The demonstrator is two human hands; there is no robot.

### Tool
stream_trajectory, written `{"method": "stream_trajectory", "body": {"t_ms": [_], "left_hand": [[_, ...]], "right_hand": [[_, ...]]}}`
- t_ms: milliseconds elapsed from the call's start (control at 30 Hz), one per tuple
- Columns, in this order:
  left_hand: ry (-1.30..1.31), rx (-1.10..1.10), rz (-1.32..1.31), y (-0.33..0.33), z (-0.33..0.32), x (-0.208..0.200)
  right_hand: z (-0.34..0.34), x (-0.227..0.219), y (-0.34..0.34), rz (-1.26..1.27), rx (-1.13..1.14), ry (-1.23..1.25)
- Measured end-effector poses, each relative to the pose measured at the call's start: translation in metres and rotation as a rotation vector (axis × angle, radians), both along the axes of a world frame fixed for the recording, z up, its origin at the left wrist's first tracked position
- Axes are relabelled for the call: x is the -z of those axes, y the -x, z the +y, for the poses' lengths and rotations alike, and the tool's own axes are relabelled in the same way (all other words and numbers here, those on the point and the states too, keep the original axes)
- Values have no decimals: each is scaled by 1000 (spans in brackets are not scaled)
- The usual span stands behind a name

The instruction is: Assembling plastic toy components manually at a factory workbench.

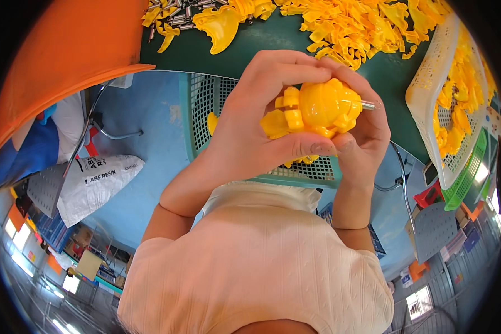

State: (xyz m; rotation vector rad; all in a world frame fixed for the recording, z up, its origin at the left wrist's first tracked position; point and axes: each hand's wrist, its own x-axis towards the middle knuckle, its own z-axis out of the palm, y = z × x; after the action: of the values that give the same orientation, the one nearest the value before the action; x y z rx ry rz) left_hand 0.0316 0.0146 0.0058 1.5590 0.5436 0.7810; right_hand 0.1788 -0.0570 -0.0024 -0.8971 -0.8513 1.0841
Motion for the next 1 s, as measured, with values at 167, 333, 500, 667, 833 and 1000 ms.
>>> {"method": "stream_trajectory", "body": {"t_ms": [167,333,500,667,833,1000], "left_hand": [[215,15,-104,-2,-11,-2],[200,172,66,6,1,-9],[587,-26,-257,-1,-10,-7],[602,27,-359,4,-8,-7],[573,101,-250,11,-9,-11],[388,70,-209,11,-5,-8]], "right_hand": [[-7,-3,5,-3,54,70],[1,-4,6,-100,171,-7],[-1,-5,5,-595,188,-224],[-1,-7,2,-643,154,-209],[-1,-9,2,-621,140,-207],[-2,-13,-1,-636,160,-183]]}}
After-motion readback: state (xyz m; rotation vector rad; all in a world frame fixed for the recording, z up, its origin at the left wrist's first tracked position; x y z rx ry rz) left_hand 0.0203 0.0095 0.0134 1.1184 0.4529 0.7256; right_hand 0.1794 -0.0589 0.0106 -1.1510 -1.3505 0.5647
